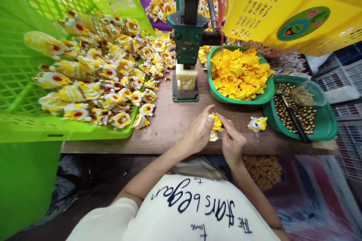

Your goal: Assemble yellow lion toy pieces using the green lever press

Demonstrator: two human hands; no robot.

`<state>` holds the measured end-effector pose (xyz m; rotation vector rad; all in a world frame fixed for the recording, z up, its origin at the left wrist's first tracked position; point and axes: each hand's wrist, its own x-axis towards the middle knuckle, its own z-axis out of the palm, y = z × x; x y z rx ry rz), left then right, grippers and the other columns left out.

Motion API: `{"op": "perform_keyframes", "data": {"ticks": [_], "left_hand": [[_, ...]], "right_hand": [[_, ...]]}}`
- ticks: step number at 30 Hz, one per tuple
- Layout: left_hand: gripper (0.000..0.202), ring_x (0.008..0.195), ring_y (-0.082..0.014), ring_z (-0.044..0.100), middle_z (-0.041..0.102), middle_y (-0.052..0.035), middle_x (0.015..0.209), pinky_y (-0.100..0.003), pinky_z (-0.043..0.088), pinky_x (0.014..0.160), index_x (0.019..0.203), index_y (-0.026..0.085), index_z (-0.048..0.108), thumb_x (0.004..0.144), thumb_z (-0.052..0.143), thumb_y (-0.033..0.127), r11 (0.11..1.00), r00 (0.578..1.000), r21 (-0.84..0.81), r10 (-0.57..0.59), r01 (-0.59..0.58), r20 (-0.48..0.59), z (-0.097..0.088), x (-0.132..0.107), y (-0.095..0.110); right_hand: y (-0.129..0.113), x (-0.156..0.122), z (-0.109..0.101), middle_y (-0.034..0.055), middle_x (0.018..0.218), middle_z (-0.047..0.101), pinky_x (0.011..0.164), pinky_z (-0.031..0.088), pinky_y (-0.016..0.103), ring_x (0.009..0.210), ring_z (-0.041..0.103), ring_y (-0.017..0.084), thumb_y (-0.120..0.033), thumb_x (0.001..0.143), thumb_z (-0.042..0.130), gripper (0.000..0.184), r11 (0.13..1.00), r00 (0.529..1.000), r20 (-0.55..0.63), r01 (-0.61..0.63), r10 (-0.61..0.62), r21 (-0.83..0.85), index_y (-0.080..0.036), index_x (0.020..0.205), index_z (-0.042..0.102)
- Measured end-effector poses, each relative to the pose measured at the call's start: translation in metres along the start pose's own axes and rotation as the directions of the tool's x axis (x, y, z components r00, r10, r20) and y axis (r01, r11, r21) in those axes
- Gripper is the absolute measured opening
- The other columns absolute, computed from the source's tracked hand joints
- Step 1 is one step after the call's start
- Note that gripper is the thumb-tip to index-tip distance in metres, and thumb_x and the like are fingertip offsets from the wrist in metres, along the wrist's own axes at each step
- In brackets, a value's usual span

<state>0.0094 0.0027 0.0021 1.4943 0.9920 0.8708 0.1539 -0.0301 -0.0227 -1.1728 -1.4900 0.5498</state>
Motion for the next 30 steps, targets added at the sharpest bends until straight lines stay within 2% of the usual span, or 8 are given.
{"op": "perform_keyframes", "data": {"ticks": [6,13,20,25,30], "left_hand": [[0.086,0.129,-0.0319,0.05,0.059,-0.0234,0.13,-0.046,0.038,0.107,0.147,0.004,0.034,0.095,0.012,0.069,1.0,1.0,-0.016,0.025,-0.025,0.005,-0.001,-0.001,0.003],[0.082,0.129,-0.0308,0.05,0.057,-0.0211,0.132,-0.043,0.038,0.108,0.147,0.007,0.036,0.096,0.016,0.069,0.999,0.999,-0.011,0.041,-0.042,-0.014,0.0,-0.003,0.007],[0.085,0.129,-0.0317,0.05,0.055,-0.0246,0.133,-0.046,0.038,0.108,0.148,0.004,0.033,0.096,0.013,0.068,0.992,0.996,0.094,0.086,-0.082,-0.037,-0.001,-0.002,0.009],[0.09,0.132,-0.0328,0.047,0.049,-0.0262,0.14,-0.048,0.036,0.11,0.148,0.004,0.031,0.093,0.008,0.072,0.988,0.994,0.113,0.107,-0.103,-0.03,-0.002,-0.002,0.011],[0.096,0.136,-0.033,0.043,0.043,-0.0277,0.146,-0.046,0.034,0.112,0.149,0.003,0.029,0.09,0.004,0.074,0.978,0.989,0.151,0.147,-0.144,-0.011,-0.004,-0.002,0.009]], "right_hand": [[0.001,0.001,0.001,0.0041,0.12,0.072,0.094,0.058,0.033,0.107,0.069,0.018,-0.015,0.093,0.059,0.038,0.996,0.998,0.008,-0.065,0.065,0.054,-0.031,0.128,0.064],[0.0,-0.001,0.0,0.0044,0.125,0.07,0.092,0.059,0.03,0.108,0.069,0.018,-0.02,0.094,0.06,0.034,0.983,0.986,-0.019,-0.165,0.167,0.078,-0.029,0.126,0.066],[0.0,0.0,0.003,0.0034,0.119,0.072,0.099,0.056,0.036,0.109,0.07,0.019,-0.014,0.092,0.061,0.036,0.998,0.997,-0.048,-0.051,0.053,0.045,-0.03,0.124,0.067],[0.004,0.002,0.003,0.0037,0.118,0.073,0.103,0.054,0.039,0.108,0.071,0.019,-0.01,0.092,0.059,0.038,0.999,0.999,-0.041,-0.021,0.022,0.028,-0.03,0.123,0.068],[0.009,0.002,0.003,0.0031,0.118,0.073,0.097,0.058,0.037,0.107,0.071,0.02,-0.011,0.09,0.061,0.039,0.997,1.0,-0.013,-0.025,0.026,0.076,-0.031,0.122,0.068]]}}
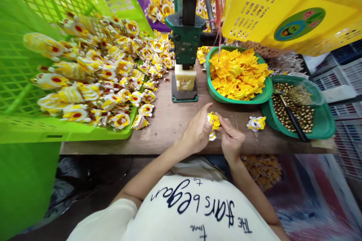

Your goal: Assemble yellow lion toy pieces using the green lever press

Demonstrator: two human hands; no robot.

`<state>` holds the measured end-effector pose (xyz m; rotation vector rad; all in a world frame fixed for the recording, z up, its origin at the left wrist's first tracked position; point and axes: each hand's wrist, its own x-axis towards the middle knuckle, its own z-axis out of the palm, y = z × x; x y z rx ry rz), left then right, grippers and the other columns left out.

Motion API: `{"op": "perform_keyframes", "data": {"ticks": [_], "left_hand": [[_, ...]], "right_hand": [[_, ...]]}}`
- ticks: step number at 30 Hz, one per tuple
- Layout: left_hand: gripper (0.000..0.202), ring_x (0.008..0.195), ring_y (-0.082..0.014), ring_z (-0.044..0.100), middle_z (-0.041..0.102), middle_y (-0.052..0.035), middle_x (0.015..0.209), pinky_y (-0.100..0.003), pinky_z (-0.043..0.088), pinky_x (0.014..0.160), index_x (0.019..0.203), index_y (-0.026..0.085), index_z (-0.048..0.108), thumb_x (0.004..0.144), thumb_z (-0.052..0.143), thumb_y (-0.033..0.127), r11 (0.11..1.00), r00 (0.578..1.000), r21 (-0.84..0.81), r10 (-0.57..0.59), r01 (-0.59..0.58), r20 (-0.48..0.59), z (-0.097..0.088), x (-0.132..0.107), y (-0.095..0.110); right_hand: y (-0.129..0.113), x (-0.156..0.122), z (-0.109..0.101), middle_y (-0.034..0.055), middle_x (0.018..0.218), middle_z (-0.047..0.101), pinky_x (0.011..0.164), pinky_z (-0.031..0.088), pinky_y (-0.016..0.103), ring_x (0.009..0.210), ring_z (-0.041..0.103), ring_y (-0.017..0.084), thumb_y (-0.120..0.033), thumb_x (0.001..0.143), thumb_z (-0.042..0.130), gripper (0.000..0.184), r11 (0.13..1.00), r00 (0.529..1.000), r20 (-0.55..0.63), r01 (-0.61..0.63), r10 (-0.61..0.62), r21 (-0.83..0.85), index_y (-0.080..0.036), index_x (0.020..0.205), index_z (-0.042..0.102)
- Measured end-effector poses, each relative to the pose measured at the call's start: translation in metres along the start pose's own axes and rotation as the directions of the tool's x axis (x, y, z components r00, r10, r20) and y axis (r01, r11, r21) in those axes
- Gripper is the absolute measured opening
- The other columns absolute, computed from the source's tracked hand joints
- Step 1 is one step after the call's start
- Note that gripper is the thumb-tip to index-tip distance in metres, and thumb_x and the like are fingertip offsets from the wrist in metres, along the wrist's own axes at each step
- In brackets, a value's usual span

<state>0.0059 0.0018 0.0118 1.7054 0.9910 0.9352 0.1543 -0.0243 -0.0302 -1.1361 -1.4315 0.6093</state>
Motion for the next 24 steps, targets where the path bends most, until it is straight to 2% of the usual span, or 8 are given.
{"op": "perform_keyframes", "data": {"ticks": [6,10,13,15,18,21,24], "left_hand": [[0.102,0.132,-0.0352,0.047,0.044,-0.0265,0.145,-0.049,0.035,0.11,0.15,0.006,0.03,0.085,0.008,0.081,0.996,0.996,0.021,0.09,-0.09,-0.017,0.0,-0.001,-0.005],[0.1,0.131,-0.0359,0.047,0.047,-0.0261,0.142,-0.049,0.036,0.109,0.15,0.006,0.03,0.086,0.005,0.08,0.994,0.994,-0.005,0.106,-0.106,-0.01,-0.002,-0.001,-0.005],[0.101,0.131,-0.036,0.047,0.045,-0.026,0.144,-0.048,0.036,0.109,0.15,0.006,0.029,0.086,0.002,0.079,0.995,0.994,-0.012,0.103,-0.103,-0.018,-0.002,-0.001,-0.004],[0.103,0.132,-0.0368,0.046,0.044,-0.0278,0.144,-0.048,0.036,0.11,0.149,0.003,0.029,0.086,0.001,0.079,0.994,0.993,0.006,0.112,-0.112,-0.024,-0.003,-0.001,-0.003],[0.105,0.135,-0.0371,0.044,0.042,-0.0298,0.146,-0.047,0.035,0.111,0.148,-0.001,0.029,0.086,0.0,0.078,0.99,0.99,0.033,0.136,-0.135,-0.023,-0.004,-0.001,-0.001],[0.101,0.136,-0.0346,0.044,0.042,-0.0274,0.147,-0.045,0.035,0.112,0.149,0.003,0.03,0.087,0.001,0.077,0.989,0.99,0.052,0.141,-0.139,-0.029,-0.005,0.0,0.001],[0.1,0.135,-0.0328,0.046,0.043,-0.0263,0.147,-0.044,0.035,0.113,0.15,0.005,0.03,0.087,0.003,0.078,0.985,0.987,0.087,0.154,-0.15,-0.043,-0.005,0.0,0.002]], "right_hand": [[-0.001,0.0,0.0,0.0054,0.116,0.073,0.096,0.058,0.043,0.104,0.072,0.022,-0.017,0.091,0.06,0.033,0.999,1.0,0.003,-0.014,0.014,-0.031,-0.028,0.12,0.07],[-0.003,0.002,0.0,0.0044,0.118,0.073,0.085,0.062,0.036,0.104,0.071,0.02,-0.011,0.091,0.059,0.041,0.993,0.995,0.014,0.099,-0.098,-0.068,-0.032,0.125,0.066],[-0.005,0.004,0.001,0.0024,0.117,0.073,0.086,0.061,0.033,0.104,0.07,0.018,-0.005,0.09,0.058,0.048,0.986,0.988,0.019,0.152,-0.151,-0.068,-0.034,0.128,0.063],[-0.007,0.004,0.003,0.0019,0.116,0.074,0.089,0.06,0.034,0.104,0.071,0.018,-0.006,0.091,0.058,0.047,0.989,0.991,0.002,0.135,-0.135,-0.059,-0.034,0.128,0.063],[-0.01,0.003,0.005,0.0034,0.113,0.075,0.093,0.059,0.037,0.101,0.073,0.02,-0.013,0.093,0.058,0.037,0.995,0.996,-0.041,0.072,-0.075,-0.075,-0.029,0.124,0.068],[-0.012,0.002,0.007,0.0054,0.112,0.075,0.094,0.059,0.039,0.1,0.073,0.022,-0.02,0.094,0.058,0.03,0.994,0.997,-0.064,0.038,-0.045,-0.099,-0.026,0.121,0.07],[-0.013,0.002,0.007,0.0047,0.117,0.073,0.093,0.06,0.039,0.105,0.071,0.022,-0.018,0.093,0.058,0.034,0.995,0.995,-0.071,0.066,-0.072,-0.076,-0.028,0.124,0.068]]}}
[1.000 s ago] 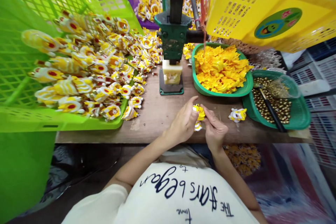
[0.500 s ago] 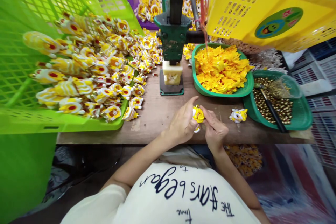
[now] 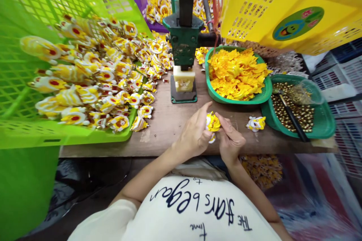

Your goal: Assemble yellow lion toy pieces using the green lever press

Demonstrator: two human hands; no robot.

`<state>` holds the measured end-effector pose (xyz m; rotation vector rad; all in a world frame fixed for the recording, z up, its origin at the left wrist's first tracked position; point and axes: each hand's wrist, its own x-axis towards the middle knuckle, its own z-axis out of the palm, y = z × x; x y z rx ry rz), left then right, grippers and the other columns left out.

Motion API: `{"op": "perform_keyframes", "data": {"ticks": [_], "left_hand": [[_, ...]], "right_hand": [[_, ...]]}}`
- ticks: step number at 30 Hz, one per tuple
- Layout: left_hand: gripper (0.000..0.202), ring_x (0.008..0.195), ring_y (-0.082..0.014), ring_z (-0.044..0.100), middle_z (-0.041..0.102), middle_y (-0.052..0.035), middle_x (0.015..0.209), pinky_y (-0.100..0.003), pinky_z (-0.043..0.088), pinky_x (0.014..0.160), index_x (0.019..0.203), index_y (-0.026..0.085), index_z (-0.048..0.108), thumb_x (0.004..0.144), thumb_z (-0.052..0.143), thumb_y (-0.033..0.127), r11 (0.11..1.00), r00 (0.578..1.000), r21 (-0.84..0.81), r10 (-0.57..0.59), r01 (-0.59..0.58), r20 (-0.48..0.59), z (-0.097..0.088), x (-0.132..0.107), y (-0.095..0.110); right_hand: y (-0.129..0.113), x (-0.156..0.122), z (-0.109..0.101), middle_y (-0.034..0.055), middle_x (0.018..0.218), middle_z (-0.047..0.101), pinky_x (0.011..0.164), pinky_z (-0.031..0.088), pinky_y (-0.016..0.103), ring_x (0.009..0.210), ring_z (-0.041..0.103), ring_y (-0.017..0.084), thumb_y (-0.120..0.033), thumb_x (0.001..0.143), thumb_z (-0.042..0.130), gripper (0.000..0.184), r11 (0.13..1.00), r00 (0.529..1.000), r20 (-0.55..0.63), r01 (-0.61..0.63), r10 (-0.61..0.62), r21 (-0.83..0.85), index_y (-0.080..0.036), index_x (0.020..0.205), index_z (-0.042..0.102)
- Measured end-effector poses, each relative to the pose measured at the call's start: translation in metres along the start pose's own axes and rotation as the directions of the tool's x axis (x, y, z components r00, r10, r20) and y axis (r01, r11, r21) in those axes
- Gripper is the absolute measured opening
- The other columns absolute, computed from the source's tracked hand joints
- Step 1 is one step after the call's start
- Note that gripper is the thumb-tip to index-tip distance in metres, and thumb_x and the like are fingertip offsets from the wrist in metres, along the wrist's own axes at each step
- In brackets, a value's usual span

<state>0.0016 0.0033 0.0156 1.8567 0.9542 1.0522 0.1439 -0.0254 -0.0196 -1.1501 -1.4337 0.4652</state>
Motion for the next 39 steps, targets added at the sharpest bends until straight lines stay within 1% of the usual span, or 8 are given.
{"op": "perform_keyframes", "data": {"ticks": [8,13,17,23,26,32,36,39], "left_hand": [[0.103,0.135,-0.0335,0.046,0.041,-0.0291,0.147,-0.044,0.034,0.113,0.15,0.004,0.026,0.085,0.004,0.081,0.992,0.999,0.121,0.028,-0.031,0.023,0.0,0.0,0.004],[0.082,0.126,-0.0334,0.055,0.051,-0.0267,0.139,-0.044,0.043,0.106,0.146,0.005,0.031,0.091,0.048,0.063,0.986,0.997,0.166,-0.03,0.019,0.067,0.002,0.003,0.002],[0.069,0.12,-0.0316,0.059,0.057,-0.0242,0.133,-0.042,0.045,0.103,0.142,0.006,0.038,0.091,0.056,0.049,0.989,0.998,0.147,-0.026,0.017,0.06,0.002,0.004,0.001],[0.057,0.111,-0.0285,0.061,0.063,-0.017,0.121,-0.04,0.048,0.096,0.134,0.012,0.049,0.09,0.057,0.047,0.99,0.992,-0.081,-0.106,0.111,0.061,0.004,-0.003,-0.014],[0.058,0.093,-0.0225,0.064,0.066,-0.0107,0.107,-0.033,0.051,0.082,0.13,0.015,0.053,0.087,0.058,0.054,0.891,0.969,-0.384,-0.241,0.242,0.051,0.009,-0.008,-0.029],[0.061,0.08,-0.0174,0.066,0.066,-0.0074,0.095,-0.029,0.053,0.073,0.125,0.014,0.049,0.086,0.053,0.062,0.449,0.801,-0.845,-0.597,0.291,-0.041,0.009,0.001,-0.039],[0.062,0.103,-0.0205,0.066,0.066,-0.0112,0.116,-0.033,0.052,0.089,0.135,0.016,0.047,0.093,0.039,0.061,0.413,0.761,-0.843,-0.649,0.345,-0.006,-0.003,0.004,-0.031],[0.07,0.122,-0.0236,0.058,0.06,-0.0119,0.134,-0.037,0.047,0.099,0.142,0.019,0.046,0.095,0.027,0.067,0.48,0.769,-0.763,-0.639,0.433,0.034,-0.013,-0.002,-0.029]], "right_hand": [[0.007,0.001,-0.004,0.0038,0.115,0.074,0.089,0.062,0.038,0.101,0.072,0.021,-0.017,0.093,0.06,0.034,0.997,0.998,0.005,0.06,-0.06,-0.041,-0.031,0.123,0.068],[0.007,0.001,-0.004,0.005,0.112,0.075,0.079,0.063,0.037,0.096,0.072,0.022,-0.021,0.094,0.059,0.033,0.995,0.995,0.002,0.103,-0.102,-0.016,-0.033,0.123,0.068],[0.0,-0.002,0.002,0.0069,0.109,0.076,0.071,0.062,0.035,0.087,0.072,0.021,-0.021,0.095,0.058,0.033,0.993,0.992,-0.041,0.117,-0.119,-0.03,-0.03,0.125,0.067],[-0.001,-0.009,0.012,0.0078,0.111,0.075,0.068,0.061,0.036,0.085,0.07,0.021,-0.012,0.093,0.058,0.043,0.976,0.977,-0.068,0.193,-0.201,-0.105,-0.03,0.132,0.062],[0.001,0.0,0.014,0.0066,0.118,0.073,0.075,0.06,0.037,0.092,0.069,0.021,-0.007,0.091,0.058,0.052,0.965,0.97,0.064,0.24,-0.234,-0.11,-0.032,0.136,0.057],[-0.013,0.015,0.016,0.0096,0.143,0.057,0.109,0.047,0.044,0.128,0.057,0.023,-0.035,0.102,0.042,0.053,0.998,0.985,0.161,-0.056,0.057,-0.01,-0.025,0.153,0.034],[-0.01,0.003,0.034,0.0116,0.154,0.043,0.113,0.044,0.039,0.141,0.045,0.025,-0.048,0.094,0.056,0.07,0.976,0.938,0.289,-0.212,0.189,0.048,-0.022,0.154,0.032],[0.005,-0.004,0.05,0.0162,0.142,0.056,0.093,0.057,0.034,0.122,0.063,0.025,-0.046,0.096,0.051,0.06,0.855,0.859,0.33,-0.472,0.39,0.218,-0.015,0.147,0.044]]}}
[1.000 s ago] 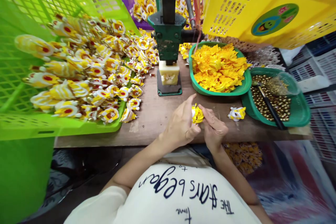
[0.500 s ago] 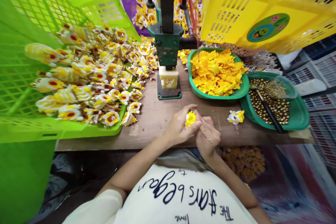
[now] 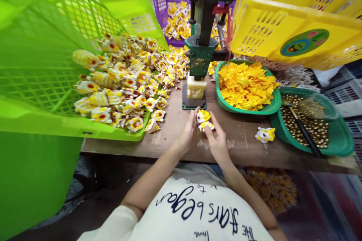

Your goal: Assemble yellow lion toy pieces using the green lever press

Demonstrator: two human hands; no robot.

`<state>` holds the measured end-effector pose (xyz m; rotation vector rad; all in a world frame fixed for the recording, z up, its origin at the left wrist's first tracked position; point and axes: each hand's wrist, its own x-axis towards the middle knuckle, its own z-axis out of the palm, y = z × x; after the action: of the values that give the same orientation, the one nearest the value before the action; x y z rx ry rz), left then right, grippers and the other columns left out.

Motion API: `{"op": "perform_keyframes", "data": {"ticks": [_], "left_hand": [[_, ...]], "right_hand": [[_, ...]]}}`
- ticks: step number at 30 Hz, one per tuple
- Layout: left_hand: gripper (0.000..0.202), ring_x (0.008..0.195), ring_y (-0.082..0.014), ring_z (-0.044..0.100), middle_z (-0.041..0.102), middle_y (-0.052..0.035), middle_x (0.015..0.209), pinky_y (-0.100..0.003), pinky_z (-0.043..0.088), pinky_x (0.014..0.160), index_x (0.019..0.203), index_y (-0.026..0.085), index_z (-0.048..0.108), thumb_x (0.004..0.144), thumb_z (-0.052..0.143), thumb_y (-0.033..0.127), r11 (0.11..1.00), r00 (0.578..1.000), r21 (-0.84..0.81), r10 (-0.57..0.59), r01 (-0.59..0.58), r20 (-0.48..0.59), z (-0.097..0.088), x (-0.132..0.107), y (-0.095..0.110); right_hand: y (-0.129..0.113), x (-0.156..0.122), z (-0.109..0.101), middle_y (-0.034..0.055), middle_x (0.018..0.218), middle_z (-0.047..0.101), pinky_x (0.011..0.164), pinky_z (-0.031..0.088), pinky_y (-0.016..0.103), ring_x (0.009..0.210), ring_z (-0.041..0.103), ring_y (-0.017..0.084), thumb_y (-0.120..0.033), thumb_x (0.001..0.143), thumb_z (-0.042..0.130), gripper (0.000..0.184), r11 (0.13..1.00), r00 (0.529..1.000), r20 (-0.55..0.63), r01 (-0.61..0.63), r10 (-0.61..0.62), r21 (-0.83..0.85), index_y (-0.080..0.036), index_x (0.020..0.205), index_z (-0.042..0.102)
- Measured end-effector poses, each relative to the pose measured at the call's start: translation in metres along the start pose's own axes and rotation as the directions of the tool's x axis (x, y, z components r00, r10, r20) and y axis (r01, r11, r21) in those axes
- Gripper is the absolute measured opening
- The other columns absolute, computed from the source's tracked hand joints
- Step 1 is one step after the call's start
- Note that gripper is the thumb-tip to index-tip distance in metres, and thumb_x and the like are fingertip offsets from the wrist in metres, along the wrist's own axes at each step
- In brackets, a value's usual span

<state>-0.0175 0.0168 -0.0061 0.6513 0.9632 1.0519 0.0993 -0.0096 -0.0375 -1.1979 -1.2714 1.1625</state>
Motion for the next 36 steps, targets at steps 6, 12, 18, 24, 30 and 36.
{"op": "perform_keyframes", "data": {"ticks": [6,12,18,24,30,36], "left_hand": [[0.057,0.137,-0.028,0.042,0.05,-0.0116,0.146,-0.044,0.036,0.109,0.134,0.02,0.055,0.094,0.042,0.058,0.923,0.975,0.362,0.184,-0.127,-0.128,-0.041,0.012,0.007],[0.033,0.106,-0.0202,0.06,0.065,-0.0083,0.113,-0.033,0.046,0.095,0.113,0.018,0.063,0.082,0.06,0.029,0.896,0.932,0.372,0.322,-0.242,-0.167,-0.074,0.057,0.005],[0.037,0.081,-0.0169,0.063,0.071,-0.0085,0.097,-0.027,0.049,0.074,0.107,0.011,0.068,0.084,0.06,0.038,0.923,0.965,0.295,0.262,-0.246,-0.016,-0.07,0.077,0.004],[0.042,0.06,-0.0161,0.06,0.069,-0.0082,0.071,-0.026,0.045,0.058,0.076,0.01,0.068,0.095,0.045,0.039,0.715,0.943,0.666,0.329,-0.213,-0.053,-0.065,0.086,0.014],[0.022,0.076,-0.0178,0.064,0.072,-0.0086,0.085,-0.025,0.046,0.068,0.084,0.013,0.067,0.093,0.051,0.026,0.56,0.883,0.792,0.466,-0.241,-0.061,-0.06,0.083,0.022],[0.031,0.082,-0.0235,0.068,0.073,-0.0134,0.088,-0.03,0.043,0.07,0.087,0.014,0.067,0.098,0.042,0.028,0.223,0.886,0.965,0.463,-0.137,0.019,-0.051,0.079,0.03]], "right_hand": [[0.0,0.033,0.007,0.0169,0.125,0.066,0.088,0.057,0.036,0.107,0.067,0.024,-0.042,0.094,0.055,0.05,0.985,0.978,-0.157,0.115,-0.136,-0.131,-0.014,0.136,0.056],[0.002,0.083,0.035,0.0184,0.119,0.062,0.101,0.049,0.045,0.115,0.059,0.028,-0.034,0.095,0.055,0.04,0.659,0.86,-0.056,0.345,-0.507,-0.668,-0.013,0.129,0.056],[0.031,0.1,0.054,0.021,0.13,0.049,0.1,0.05,0.042,0.126,0.052,0.027,-0.025,0.094,0.054,0.038,0.653,0.823,-0.125,0.336,-0.554,-0.679,-0.013,0.13,0.051],[0.03,0.101,0.047,0.0152,0.112,0.06,0.095,0.053,0.037,0.108,0.061,0.022,-0.022,0.099,0.046,0.03,0.57,0.73,-0.087,0.447,-0.678,-0.689,-0.015,0.125,0.058],[0.027,0.115,0.048,0.0126,0.1,0.063,0.086,0.055,0.033,0.096,0.064,0.02,-0.021,0.099,0.048,0.02,0.528,0.656,-0.127,0.46,-0.744,-0.714,-0.015,0.109,0.064],[0.023,0.123,0.044,0.0103,0.094,0.062,0.083,0.056,0.032,0.091,0.064,0.019,-0.021,0.098,0.048,0.02,0.515,0.642,-0.123,0.469,-0.757,-0.718,-0.019,0.099,0.069]]}}
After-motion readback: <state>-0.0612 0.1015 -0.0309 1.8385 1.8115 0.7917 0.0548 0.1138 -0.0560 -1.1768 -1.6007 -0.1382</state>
